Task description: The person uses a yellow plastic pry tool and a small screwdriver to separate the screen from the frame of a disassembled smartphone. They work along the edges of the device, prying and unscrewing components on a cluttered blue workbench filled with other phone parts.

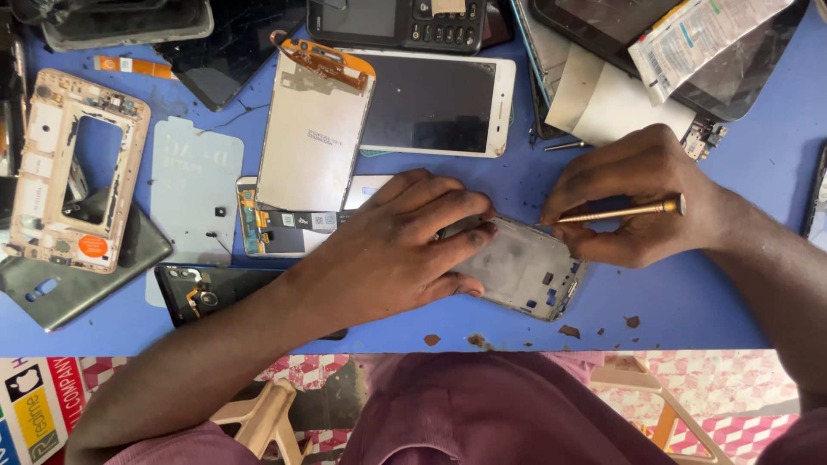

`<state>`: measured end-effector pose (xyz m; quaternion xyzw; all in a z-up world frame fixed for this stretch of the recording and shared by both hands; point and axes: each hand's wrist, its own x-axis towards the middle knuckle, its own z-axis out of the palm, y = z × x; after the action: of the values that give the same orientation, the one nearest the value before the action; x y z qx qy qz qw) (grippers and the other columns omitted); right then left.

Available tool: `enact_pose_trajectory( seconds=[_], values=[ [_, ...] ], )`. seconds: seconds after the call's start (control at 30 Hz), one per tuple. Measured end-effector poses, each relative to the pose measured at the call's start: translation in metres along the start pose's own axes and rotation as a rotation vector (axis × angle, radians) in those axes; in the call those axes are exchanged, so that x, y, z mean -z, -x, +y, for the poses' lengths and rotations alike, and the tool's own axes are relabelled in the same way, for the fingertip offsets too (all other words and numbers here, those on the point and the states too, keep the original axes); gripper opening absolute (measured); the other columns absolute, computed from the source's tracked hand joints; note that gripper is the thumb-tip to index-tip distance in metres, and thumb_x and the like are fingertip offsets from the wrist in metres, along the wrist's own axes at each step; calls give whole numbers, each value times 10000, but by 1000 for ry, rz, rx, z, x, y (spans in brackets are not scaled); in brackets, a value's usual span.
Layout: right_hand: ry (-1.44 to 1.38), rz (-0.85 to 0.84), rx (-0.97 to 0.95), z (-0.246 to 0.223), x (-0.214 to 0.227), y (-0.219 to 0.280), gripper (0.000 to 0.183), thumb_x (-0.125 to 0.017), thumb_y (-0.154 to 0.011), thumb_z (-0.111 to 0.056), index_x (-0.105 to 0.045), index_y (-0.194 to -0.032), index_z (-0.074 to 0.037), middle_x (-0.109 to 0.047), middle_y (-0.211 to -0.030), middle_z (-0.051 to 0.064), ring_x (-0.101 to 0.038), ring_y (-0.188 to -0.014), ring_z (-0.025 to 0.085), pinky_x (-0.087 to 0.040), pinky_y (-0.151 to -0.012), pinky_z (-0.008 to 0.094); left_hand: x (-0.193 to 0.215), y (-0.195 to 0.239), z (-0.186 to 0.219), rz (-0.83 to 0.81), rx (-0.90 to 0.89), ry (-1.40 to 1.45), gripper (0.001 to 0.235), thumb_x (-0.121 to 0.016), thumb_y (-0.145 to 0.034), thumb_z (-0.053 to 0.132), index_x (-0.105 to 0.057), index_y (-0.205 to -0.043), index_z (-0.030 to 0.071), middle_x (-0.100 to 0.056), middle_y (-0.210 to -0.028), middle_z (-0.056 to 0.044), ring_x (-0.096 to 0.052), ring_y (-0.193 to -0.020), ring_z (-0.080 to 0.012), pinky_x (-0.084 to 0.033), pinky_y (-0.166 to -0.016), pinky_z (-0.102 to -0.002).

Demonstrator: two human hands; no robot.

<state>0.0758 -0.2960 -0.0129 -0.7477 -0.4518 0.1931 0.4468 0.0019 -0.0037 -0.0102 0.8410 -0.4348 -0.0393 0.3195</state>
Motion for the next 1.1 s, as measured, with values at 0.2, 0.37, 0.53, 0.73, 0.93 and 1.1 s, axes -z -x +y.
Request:
enact_pose_trajectory(
  seconds=[0.2,0.37,0.53,0.73,0.93,1.1],
  values=[
    [12,-13,18,0,0,-3,199,-797,-688,-44,-759,-878,-89,-758,-802,21,-760,-690,143,-609,-607,274,2,-1,2,-15,-3,-18,514,-789,-844,392,-711,-1216,47,-568,-1306,-75,-534,-1222,-261,-436,-1063,-458],
    [-7,-13,15,2,1,-1,205,-806,-683,-49,-754,-877,-87,-758,-813,25,-758,-695,143,-604,-608,271,1,-1,4,-34,10,-28,510,-784,-845,373,-719,-1242,60,-566,-1296,-69,-524,-1222,-251,-427,-1067,-458],
    [10,-47,-17,3,1,-2,196,-831,-668,-58,-762,-850,-83,-769,-798,30,-759,-678,147,-597,-585,282,2,-2,7,-32,8,-79,510,-779,-820,361,-727,-1232,65,-581,-1277,-58,-543,-1211,-238,-449,-1066,-431],
    [-43,-58,22,7,2,3,212,-843,-694,-69,-741,-879,-55,-773,-855,59,-786,-765,174,-628,-660,289,3,-1,7,-39,-2,-88,517,-762,-825,381,-725,-1221,50,-617,-1235,-34,-567,-1189,-210,-464,-1058,-412],
    [-82,-54,2,9,-3,3,210,-834,-702,-60,-694,-856,-30,-777,-895,95,-804,-819,195,-652,-703,299,1,-1,10,-9,-7,-138,512,-762,-831,378,-731,-1219,46,-608,-1214,-40,-559,-1197,-219,-463,-1073,-427],
    [-93,-43,52,14,0,2,183,-828,-716,-55,-694,-838,-31,-771,-884,99,-798,-792,193,-645,-668,286,1,-1,7,-26,-1,-111,506,-767,-833,367,-732,-1221,44,-612,-1220,-33,-556,-1192,-217,-471,-1049,-413]
  ],
)
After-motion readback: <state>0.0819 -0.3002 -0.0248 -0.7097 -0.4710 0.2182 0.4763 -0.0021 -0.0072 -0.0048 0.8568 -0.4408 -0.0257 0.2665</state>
